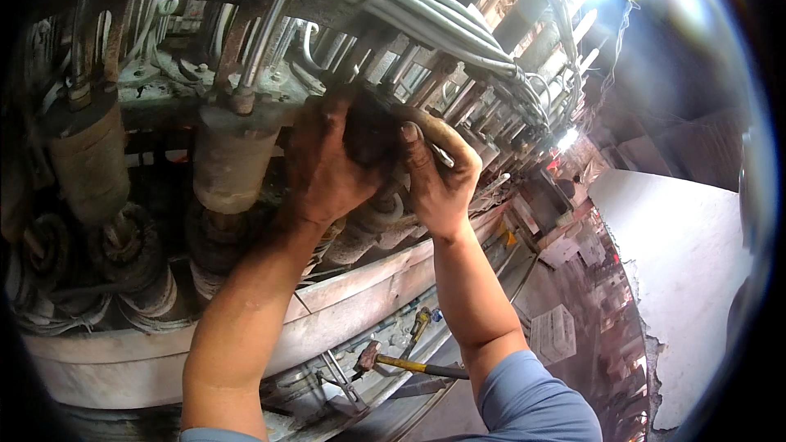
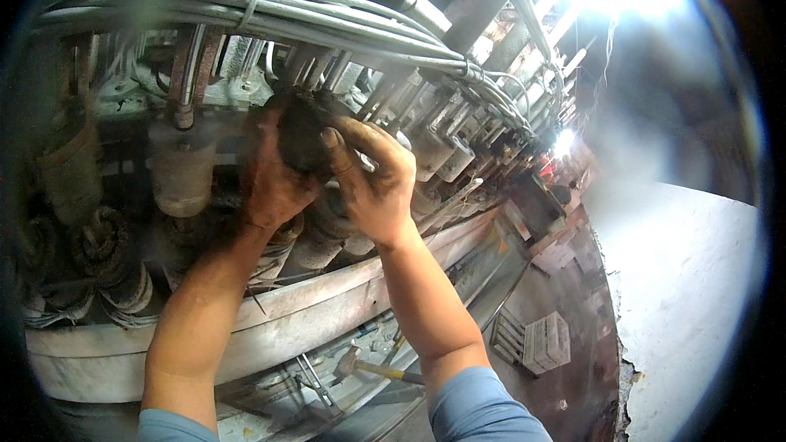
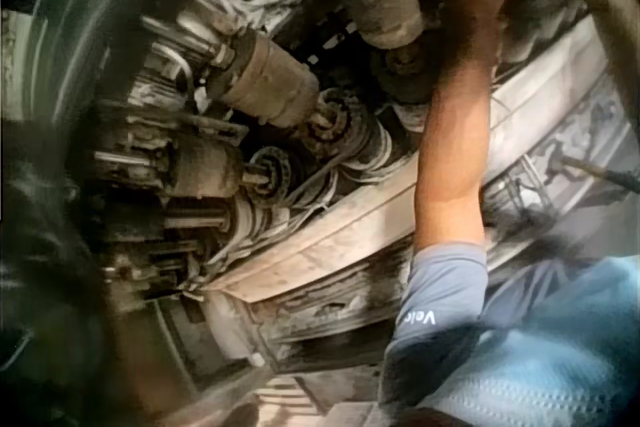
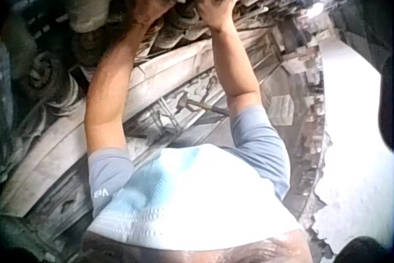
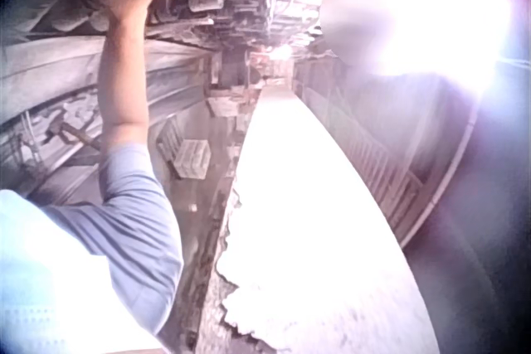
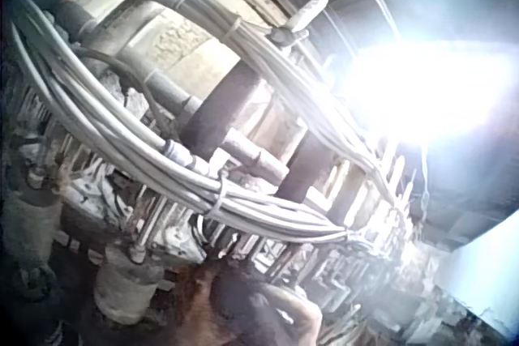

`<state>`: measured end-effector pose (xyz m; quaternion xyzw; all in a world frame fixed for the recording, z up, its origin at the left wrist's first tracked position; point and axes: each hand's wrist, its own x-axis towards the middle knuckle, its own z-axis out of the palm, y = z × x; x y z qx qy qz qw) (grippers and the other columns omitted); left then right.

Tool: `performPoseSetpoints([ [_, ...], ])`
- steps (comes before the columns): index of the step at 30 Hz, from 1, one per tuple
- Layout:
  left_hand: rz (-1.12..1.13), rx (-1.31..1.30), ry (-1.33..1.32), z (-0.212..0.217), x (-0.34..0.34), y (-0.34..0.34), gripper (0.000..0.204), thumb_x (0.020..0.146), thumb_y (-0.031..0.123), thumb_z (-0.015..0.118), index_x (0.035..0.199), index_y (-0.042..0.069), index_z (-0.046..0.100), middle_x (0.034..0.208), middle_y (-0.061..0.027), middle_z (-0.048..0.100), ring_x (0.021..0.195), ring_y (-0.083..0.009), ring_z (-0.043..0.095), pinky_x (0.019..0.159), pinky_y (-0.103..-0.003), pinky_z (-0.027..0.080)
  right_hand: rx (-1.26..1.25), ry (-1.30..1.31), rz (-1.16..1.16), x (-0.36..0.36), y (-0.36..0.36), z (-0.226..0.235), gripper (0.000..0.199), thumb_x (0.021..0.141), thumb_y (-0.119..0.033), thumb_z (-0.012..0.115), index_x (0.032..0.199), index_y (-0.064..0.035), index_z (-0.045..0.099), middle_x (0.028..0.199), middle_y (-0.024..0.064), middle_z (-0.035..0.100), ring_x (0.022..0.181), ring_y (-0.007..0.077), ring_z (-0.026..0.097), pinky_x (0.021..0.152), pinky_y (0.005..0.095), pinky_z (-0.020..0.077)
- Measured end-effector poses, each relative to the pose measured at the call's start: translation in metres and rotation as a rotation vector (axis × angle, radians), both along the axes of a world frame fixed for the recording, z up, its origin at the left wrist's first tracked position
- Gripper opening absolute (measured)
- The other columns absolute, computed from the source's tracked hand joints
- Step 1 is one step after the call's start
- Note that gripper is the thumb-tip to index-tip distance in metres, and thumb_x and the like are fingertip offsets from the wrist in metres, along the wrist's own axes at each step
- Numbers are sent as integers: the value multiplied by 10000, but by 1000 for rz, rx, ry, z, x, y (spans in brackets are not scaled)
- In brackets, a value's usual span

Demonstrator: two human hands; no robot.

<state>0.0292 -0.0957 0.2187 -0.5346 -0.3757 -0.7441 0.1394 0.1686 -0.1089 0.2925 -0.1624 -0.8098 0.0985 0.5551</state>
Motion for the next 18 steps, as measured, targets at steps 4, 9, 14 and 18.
performPoseSetpoints([
  [4,35,17,16,2,-4,-5,897,722,344,888,1457,120,425,1196,-242,585,1066,-453,586,900,-561,498,17,6,33,-2,6,-1,177,926,-44,764,1074,48,741,938,168,756,807,204,732,715,296,555],
  [9,104,100,102,3,-3,8,800,769,309,839,1421,57,449,1146,-232,604,1043,-439,590,892,-547,499,274,-182,-114,-15,-16,22,163,918,-47,761,1062,28,746,942,153,759,817,208,735,741,305,564],
  [14,32,-80,166,14,-3,-1,715,802,296,801,1382,23,483,1159,-233,613,1035,-436,592,898,-551,490,518,-471,-397,-66,-22,49,206,857,-162,725,1044,-83,757,855,162,737,732,358,716,662,420,570],
  [18,-58,-27,96,8,2,7,696,806,304,795,1365,16,496,1180,-233,613,1045,-434,590,908,-555,483,394,-575,-471,-89,-24,50,196,858,-155,727,1038,-85,758,872,163,730,736,369,700,659,431,563],
])
